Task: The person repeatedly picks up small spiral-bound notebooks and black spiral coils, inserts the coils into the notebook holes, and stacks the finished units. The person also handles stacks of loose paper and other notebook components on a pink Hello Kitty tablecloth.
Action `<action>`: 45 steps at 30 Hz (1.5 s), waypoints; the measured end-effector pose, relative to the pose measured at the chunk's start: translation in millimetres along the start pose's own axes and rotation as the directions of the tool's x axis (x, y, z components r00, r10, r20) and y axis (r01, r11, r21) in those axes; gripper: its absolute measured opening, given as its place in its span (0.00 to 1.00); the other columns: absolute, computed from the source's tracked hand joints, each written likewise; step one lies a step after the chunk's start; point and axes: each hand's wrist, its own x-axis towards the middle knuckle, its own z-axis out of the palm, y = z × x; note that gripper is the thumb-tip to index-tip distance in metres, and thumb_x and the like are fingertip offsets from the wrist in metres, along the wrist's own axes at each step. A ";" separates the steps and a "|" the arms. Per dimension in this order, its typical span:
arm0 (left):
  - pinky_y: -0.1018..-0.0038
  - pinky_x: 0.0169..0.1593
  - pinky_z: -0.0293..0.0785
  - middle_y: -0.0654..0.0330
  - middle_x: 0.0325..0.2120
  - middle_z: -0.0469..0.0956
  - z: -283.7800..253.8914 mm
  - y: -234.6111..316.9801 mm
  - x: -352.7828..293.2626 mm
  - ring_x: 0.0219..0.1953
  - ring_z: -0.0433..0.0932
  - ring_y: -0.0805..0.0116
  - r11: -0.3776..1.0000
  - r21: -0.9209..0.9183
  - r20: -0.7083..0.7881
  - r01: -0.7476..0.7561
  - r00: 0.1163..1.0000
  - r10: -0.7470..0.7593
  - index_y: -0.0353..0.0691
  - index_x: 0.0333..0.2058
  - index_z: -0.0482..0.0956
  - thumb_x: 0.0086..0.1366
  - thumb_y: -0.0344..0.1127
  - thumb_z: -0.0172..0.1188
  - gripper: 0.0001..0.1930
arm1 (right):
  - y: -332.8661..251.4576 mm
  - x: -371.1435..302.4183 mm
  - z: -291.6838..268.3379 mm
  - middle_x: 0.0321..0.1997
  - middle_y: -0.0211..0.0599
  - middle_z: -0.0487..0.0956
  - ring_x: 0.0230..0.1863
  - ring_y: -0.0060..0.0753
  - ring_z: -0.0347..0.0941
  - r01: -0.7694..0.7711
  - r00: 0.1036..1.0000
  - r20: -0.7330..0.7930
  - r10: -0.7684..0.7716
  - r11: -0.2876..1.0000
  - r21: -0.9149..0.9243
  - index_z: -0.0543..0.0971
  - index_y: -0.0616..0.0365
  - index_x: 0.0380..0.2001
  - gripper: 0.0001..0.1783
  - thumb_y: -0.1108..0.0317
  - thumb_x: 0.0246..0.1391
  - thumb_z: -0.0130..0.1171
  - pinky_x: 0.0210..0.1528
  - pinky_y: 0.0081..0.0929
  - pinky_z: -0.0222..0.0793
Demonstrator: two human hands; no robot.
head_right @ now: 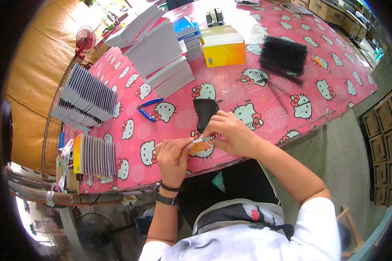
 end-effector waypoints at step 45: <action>0.66 0.44 0.58 0.67 0.31 0.78 -3.5 14.0 -4.5 0.37 0.75 0.68 0.998 0.020 0.127 -0.060 0.990 0.057 0.46 0.35 0.77 0.54 0.43 0.64 0.12 | 61.2 51.5 -1.3 0.61 0.51 0.63 0.57 0.58 0.61 0.080 0.937 0.346 0.054 0.929 -0.360 0.72 0.49 0.51 0.40 0.48 0.31 0.71 0.59 0.45 0.60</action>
